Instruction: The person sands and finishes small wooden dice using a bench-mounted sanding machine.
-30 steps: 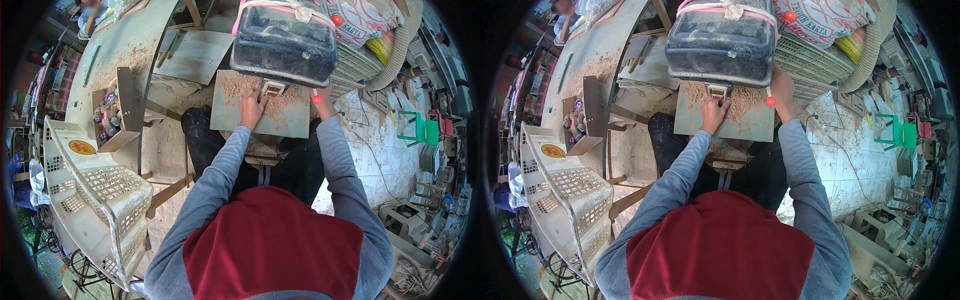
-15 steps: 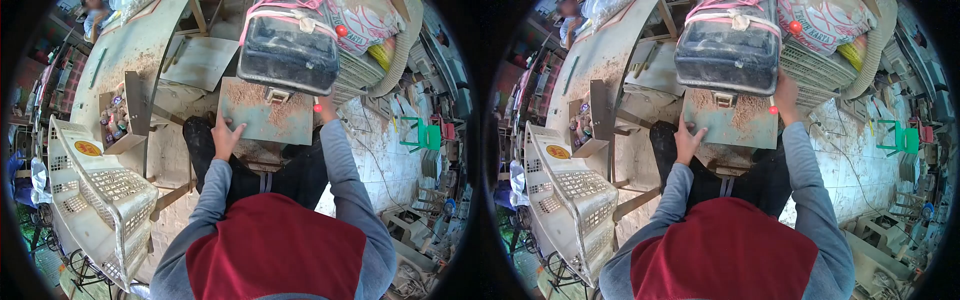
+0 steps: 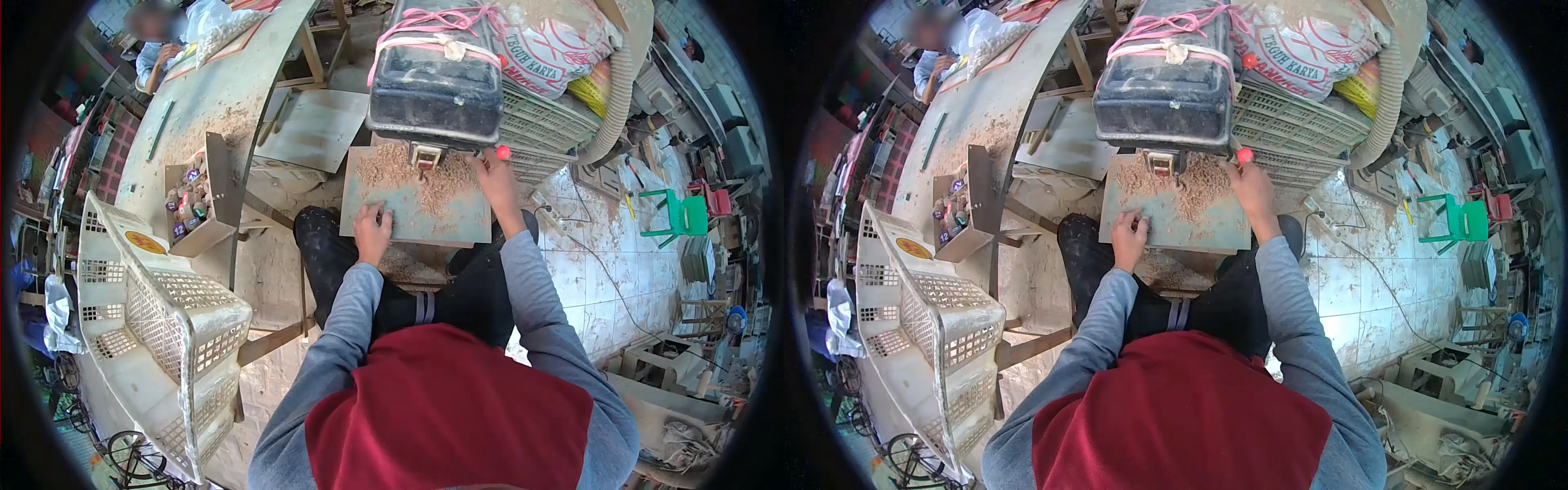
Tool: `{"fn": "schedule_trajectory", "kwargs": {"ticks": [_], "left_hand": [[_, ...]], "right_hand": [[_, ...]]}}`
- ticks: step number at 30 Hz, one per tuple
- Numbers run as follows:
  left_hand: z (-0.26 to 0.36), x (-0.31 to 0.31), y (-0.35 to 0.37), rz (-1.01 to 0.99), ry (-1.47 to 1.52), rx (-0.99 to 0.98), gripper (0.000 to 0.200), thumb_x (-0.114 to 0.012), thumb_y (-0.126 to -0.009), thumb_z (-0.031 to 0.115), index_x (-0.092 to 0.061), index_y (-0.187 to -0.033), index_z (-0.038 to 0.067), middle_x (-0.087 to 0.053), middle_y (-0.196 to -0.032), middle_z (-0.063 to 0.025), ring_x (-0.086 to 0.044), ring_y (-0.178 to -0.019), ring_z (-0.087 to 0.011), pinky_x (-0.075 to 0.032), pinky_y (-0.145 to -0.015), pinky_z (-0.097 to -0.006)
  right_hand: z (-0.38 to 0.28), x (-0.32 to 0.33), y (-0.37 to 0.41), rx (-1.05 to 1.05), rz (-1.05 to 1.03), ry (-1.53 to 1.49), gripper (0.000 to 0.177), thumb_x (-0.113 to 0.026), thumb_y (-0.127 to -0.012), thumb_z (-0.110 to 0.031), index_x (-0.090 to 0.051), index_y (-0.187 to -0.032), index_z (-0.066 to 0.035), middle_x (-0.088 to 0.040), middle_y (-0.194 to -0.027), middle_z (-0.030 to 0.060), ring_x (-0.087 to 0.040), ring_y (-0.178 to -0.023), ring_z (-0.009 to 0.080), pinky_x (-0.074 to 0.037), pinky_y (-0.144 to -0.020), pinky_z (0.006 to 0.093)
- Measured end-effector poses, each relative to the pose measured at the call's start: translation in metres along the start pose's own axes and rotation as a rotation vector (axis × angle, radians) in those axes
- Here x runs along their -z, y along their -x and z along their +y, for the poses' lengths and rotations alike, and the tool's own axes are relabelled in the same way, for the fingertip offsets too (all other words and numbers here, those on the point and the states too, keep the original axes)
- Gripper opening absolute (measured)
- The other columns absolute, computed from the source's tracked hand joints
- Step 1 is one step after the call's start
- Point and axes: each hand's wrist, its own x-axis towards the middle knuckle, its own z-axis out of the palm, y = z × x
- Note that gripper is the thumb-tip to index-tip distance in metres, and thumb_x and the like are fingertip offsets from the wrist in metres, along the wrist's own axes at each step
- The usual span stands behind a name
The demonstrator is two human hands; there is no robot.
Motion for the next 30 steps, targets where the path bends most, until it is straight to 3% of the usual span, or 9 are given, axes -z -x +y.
{"fn": "schedule_trajectory", "kwargs": {"ticks": [3,5,14,18,19,20,24,28,30], "left_hand": [[-0.006,0.000,-0.001,0.004,0.033,-0.003,0.025,-0.067,-0.081,0.007,-0.068,-0.105,-0.001,-0.061,-0.083,-0.0132,-0.062,-0.072,-0.0261,-0.050,-0.069,-0.0355],[-0.001,0.002,-0.002,-0.002,0.078,0.015,0.025,-0.066,-0.082,0.006,-0.068,-0.106,-0.002,-0.060,-0.083,-0.0136,-0.062,-0.073,-0.0260,-0.050,-0.070,-0.0349],[-0.007,-0.001,0.001,-0.002,0.077,0.021,0.029,-0.060,-0.078,0.003,-0.068,-0.106,0.002,-0.059,-0.085,-0.0114,-0.060,-0.078,-0.0277,-0.047,-0.072,-0.0396],[-0.004,0.003,-0.003,-0.039,0.077,0.016,0.030,-0.058,-0.079,0.000,-0.067,-0.108,-0.001,-0.060,-0.089,-0.0146,-0.061,-0.078,-0.0269,-0.049,-0.074,-0.0339],[-0.005,0.004,0.000,-0.053,0.067,0.022,0.030,-0.058,-0.079,0.000,-0.066,-0.108,-0.001,-0.060,-0.090,-0.0147,-0.061,-0.078,-0.0273,-0.049,-0.074,-0.0342],[-0.004,0.004,0.000,-0.056,0.058,0.024,0.030,-0.058,-0.079,0.000,-0.066,-0.108,-0.001,-0.060,-0.090,-0.0148,-0.061,-0.079,-0.0277,-0.049,-0.074,-0.0345],[0.006,0.018,-0.001,-0.134,0.149,0.116,0.028,-0.060,-0.083,0.005,-0.067,-0.109,-0.001,-0.063,-0.094,-0.0135,-0.062,-0.080,-0.0242,-0.049,-0.076,-0.0328],[0.004,0.010,-0.007,-0.003,0.306,0.215,0.026,-0.061,-0.087,0.011,-0.068,-0.108,-0.002,-0.065,-0.093,-0.0141,-0.064,-0.081,-0.0245,-0.050,-0.077,-0.0346],[0.015,0.015,-0.012,0.148,0.386,0.255,0.024,-0.059,-0.090,0.012,-0.068,-0.107,-0.002,-0.067,-0.094,-0.0125,-0.064,-0.083,-0.0204,-0.050,-0.078,-0.0325]], "right_hand": [[0.001,-0.001,-0.003,-0.008,0.027,-0.087,0.036,-0.063,-0.087,-0.039,-0.066,-0.085,-0.002,-0.065,-0.076,0.0210,-0.064,-0.078,0.0421,-0.047,-0.065,0.0484],[0.004,-0.001,-0.026,0.143,0.062,0.065,0.033,-0.059,-0.089,-0.032,-0.062,-0.116,-0.012,-0.068,-0.081,0.0205,-0.065,-0.076,0.0420,-0.049,-0.066,0.0523],[0.014,-0.023,-0.084,0.446,0.481,-0.091,0.036,-0.061,-0.085,-0.013,-0.062,-0.121,-0.019,-0.069,-0.087,0.0166,-0.067,-0.073,0.0358,-0.051,-0.060,0.0459],[0.063,-0.075,-0.125,0.371,0.340,-0.828,0.042,-0.061,-0.086,-0.016,-0.056,-0.127,-0.019,-0.069,-0.091,0.0161,-0.067,-0.077,0.0367,-0.050,-0.064,0.0475],[0.032,-0.049,-0.100,0.424,0.484,-0.206,0.043,-0.060,-0.086,-0.017,-0.054,-0.129,-0.020,-0.069,-0.091,0.0167,-0.067,-0.079,0.0375,-0.049,-0.065,0.0484],[0.038,-0.049,-0.097,0.419,0.464,-0.210,0.039,-0.059,-0.087,-0.020,-0.055,-0.126,-0.020,-0.069,-0.092,0.0162,-0.066,-0.080,0.0388,-0.049,-0.065,0.0487],[-0.004,0.012,-0.053,0.276,0.027,0.354,0.023,-0.058,-0.090,-0.028,-0.065,-0.102,-0.011,-0.068,-0.085,0.0208,-0.065,-0.082,0.0413,-0.050,-0.066,0.0486],[0.007,0.063,-0.005,0.290,-0.600,-0.106,0.044,-0.064,-0.090,-0.043,-0.058,-0.074,-0.002,-0.050,-0.056,0.0072,-0.051,-0.053,0.0159,-0.040,-0.054,0.0349],[-0.017,0.090,0.016,0.208,-0.616,-0.237,0.046,-0.065,-0.090,-0.043,-0.055,-0.070,-0.003,-0.045,-0.055,0.0028,-0.044,-0.054,0.0115,-0.036,-0.053,0.0317]]}}
